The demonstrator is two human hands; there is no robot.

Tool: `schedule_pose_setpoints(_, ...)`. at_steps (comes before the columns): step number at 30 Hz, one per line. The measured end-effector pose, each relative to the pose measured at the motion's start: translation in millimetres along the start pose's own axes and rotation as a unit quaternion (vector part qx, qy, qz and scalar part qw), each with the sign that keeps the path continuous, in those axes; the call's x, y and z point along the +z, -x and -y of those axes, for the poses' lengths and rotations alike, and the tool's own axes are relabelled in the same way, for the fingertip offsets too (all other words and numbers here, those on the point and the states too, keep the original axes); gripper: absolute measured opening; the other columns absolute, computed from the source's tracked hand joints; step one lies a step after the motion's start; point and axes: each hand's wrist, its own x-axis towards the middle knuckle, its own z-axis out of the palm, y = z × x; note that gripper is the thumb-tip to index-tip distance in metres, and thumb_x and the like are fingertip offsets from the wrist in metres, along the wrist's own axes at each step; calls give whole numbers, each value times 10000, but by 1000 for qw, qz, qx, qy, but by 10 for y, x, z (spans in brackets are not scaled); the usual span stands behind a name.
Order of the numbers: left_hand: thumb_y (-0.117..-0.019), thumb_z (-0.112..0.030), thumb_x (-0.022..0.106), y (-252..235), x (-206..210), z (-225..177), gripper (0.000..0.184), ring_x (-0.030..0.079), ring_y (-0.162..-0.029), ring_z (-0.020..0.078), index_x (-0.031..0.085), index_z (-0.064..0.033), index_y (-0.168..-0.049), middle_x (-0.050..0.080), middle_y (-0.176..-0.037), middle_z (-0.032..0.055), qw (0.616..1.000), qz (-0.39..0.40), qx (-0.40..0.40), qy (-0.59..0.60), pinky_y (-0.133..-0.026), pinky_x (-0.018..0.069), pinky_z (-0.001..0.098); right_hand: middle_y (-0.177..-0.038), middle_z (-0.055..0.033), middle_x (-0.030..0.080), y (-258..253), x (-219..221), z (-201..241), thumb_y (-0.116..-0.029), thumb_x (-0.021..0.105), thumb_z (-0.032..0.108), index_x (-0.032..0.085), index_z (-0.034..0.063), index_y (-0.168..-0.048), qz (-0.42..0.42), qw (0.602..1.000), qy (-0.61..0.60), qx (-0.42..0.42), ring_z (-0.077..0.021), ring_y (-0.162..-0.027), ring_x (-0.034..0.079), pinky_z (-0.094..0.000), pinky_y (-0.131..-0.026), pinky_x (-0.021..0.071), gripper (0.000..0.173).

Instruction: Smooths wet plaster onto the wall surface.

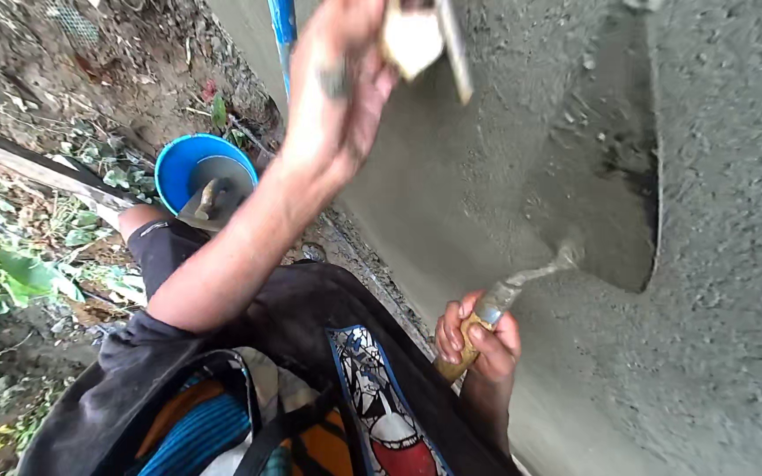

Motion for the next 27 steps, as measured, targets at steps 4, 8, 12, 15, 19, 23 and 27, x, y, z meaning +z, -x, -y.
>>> schedule_pose_setpoints(4,-1050,-75,446,349,-711,625,223,683,-943,145,552,-47,-1245,685,-1068,54,994,-47,-75,-58,-848,587,349,-806,20,670,-51,-86,-49,-1017,628,275,627,166,-1229,24,1000,6,3,-64,-575,609,-226,-524,542,238)
schedule_pose_setpoints(8,-1052,-71,475,175,-1234,1182,306,656,-938,168,477,10,-1347,639,-1114,114,980,-152,-111,-62,-844,570,348,-782,13,670,-109,-79,-83,-1014,635,272,637,157,-1220,29,998,19,45,-66,-557,608,-230,-506,541,237)
schedule_pose_setpoints(12,-1051,-150,502,199,-1292,1131,354,632,-900,190,497,-3,-1374,636,-1137,150,962,-183,-156,-132,-782,551,369,-750,12,663,-189,-14,-3,-1000,653,280,646,151,-1180,15,995,47,87,-65,-537,602,-234,-495,537,223)
schedule_pose_setpoints(15,-1053,-194,525,667,-1366,722,316,652,-847,163,569,-30,-1319,676,-1059,103,954,-171,-211,-126,-755,561,345,-742,18,665,-257,19,61,-997,654,276,661,152,-1184,13,993,47,112,-63,-544,609,-229,-508,540,225)
schedule_pose_setpoints(19,-1070,-138,490,1215,-1588,-87,234,682,-835,125,608,-26,-1239,707,-1003,59,952,-205,-211,-80,-766,582,294,-752,19,674,-439,39,142,-995,653,260,651,165,-1226,37,988,16,150,-65,-567,623,-233,-543,550,250)
schedule_pose_setpoints(23,-992,-59,604,796,-2098,-485,257,664,-800,92,593,-37,-1248,680,-986,31,949,-265,-104,-135,-734,584,267,-742,4,669,-628,104,193,-952,704,217,647,141,-1200,34,978,-26,205,-80,-567,629,-247,-545,550,265)
schedule_pose_setpoints(27,-846,-30,731,-453,-2857,-160,471,687,-911,218,569,62,-1279,678,-1089,179,938,-246,-35,-241,-822,594,398,-747,15,665,-664,219,144,-940,707,194,643,145,-1216,26,973,-34,227,-73,-573,625,-244,-544,546,287)
